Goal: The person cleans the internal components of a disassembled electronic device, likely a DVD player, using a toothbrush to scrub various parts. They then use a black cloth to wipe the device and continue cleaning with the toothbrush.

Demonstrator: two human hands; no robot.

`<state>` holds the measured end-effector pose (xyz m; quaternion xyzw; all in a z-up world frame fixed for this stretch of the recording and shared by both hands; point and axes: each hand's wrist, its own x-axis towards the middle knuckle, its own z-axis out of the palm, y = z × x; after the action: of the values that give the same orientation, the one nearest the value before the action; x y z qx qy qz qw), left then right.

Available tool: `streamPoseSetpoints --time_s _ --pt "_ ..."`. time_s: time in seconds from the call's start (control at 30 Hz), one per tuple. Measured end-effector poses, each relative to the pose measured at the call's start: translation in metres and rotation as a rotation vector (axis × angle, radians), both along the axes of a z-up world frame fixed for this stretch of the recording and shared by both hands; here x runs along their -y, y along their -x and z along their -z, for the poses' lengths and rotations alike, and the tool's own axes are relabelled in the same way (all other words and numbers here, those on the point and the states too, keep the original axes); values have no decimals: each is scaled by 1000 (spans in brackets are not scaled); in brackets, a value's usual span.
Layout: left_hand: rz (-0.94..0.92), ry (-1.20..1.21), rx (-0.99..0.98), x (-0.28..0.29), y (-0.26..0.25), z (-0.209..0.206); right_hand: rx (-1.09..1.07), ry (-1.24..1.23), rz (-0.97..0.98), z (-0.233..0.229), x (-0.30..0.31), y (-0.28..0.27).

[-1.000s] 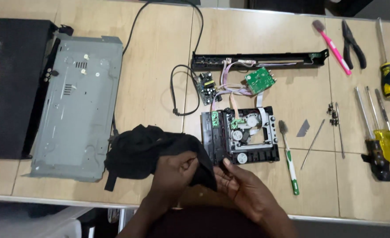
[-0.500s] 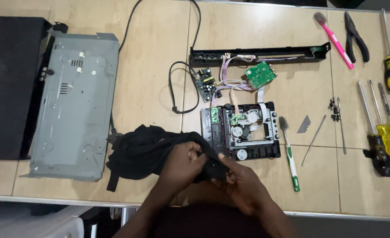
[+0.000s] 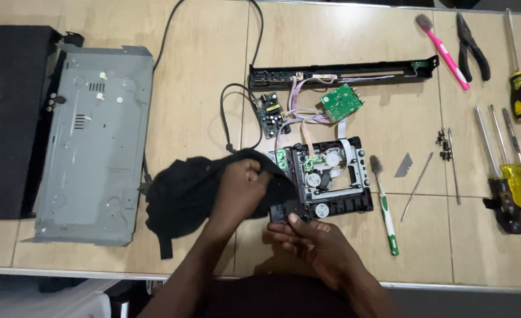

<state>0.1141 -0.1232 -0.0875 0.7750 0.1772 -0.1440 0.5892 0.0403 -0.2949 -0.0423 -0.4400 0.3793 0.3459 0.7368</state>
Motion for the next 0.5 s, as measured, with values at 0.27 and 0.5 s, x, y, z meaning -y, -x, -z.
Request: streamPoseSetpoints --time_s 0.27,0.5 --pt "-25 -99 30 1 -19 -19 1 19 -35 -10 -3 -3" --pt "20 -160 69 -1 -19 -21 -40 11 -18 -16 -4 -4"
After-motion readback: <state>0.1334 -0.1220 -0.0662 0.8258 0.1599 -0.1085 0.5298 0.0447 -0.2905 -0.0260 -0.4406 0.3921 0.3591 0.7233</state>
